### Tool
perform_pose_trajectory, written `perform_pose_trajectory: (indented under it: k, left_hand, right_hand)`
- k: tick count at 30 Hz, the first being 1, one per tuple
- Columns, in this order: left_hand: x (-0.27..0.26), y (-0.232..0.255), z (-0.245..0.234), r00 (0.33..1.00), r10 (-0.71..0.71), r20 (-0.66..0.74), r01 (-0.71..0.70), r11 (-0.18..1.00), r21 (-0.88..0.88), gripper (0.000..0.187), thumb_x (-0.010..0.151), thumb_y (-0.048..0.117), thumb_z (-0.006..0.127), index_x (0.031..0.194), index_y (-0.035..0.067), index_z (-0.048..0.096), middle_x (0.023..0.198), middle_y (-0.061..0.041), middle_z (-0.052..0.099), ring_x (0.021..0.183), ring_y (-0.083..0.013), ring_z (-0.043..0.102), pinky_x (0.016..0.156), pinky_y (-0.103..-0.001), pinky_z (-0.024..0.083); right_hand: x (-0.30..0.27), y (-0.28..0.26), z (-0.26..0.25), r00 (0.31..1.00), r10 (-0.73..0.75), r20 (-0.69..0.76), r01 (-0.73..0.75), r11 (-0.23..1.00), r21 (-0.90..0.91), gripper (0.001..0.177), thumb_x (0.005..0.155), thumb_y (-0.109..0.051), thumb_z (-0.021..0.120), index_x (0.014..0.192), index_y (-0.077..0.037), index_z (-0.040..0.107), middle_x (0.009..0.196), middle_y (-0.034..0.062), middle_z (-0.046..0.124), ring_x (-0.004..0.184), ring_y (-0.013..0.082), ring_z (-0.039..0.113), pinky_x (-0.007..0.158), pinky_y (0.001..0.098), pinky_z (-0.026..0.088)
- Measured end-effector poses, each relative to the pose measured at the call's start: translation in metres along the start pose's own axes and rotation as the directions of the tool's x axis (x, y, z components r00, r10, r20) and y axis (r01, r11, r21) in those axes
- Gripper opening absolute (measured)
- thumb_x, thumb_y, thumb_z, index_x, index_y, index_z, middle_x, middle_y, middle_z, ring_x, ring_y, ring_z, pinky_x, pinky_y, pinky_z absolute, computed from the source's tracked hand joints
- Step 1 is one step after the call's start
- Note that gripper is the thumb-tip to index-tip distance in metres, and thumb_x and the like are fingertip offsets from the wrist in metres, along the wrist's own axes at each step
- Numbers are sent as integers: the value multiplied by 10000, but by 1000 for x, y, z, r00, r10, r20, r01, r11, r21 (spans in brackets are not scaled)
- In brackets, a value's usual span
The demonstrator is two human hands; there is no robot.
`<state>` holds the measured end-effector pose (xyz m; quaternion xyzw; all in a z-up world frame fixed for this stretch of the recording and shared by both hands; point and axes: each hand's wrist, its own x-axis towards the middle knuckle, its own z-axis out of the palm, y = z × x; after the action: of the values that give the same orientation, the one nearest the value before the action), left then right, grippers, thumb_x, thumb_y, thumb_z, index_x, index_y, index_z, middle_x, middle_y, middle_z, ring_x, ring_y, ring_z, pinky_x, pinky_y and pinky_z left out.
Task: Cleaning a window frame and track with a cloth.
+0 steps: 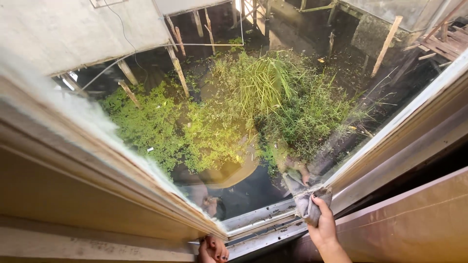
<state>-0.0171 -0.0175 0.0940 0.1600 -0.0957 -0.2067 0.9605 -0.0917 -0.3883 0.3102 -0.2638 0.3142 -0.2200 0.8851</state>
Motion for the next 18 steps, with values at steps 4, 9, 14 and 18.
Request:
perform_pose_trajectory:
  k: [4,9,14,18]
  left_hand:
    - [-1,6,-18,993,-106,47,106,994,-3,384,981,489,411,852,139,502,472,-70,351,395,-282,419,384,-462,415]
    - [-4,2,-14,991,-122,60,122,992,1,353,1008,482,402,943,142,474,531,-87,371,397,-287,419,368,-495,416]
    - [-14,15,19,969,-188,-158,186,982,-24,382,992,509,379,957,143,483,515,-80,348,348,-274,393,307,-461,369]
    - [-18,24,37,899,-320,-298,331,944,-15,427,974,567,318,959,175,486,495,-86,344,312,-274,356,300,-440,342]
  right_hand:
    - [-11,55,3,1000,14,-6,-14,1000,16,206,905,-208,674,1090,-119,691,974,-7,720,875,139,689,777,314,535]
    - [-27,135,8,990,138,-28,-138,990,5,214,883,-213,687,1066,-103,698,933,20,727,810,168,692,699,337,536]
    - [-62,206,26,988,151,19,-149,986,-80,232,872,-220,689,1039,-61,703,899,61,730,772,190,697,673,351,553]
    - [-94,232,57,949,313,37,-313,950,-20,302,861,-230,669,1068,-11,695,903,112,747,786,227,718,709,368,572]
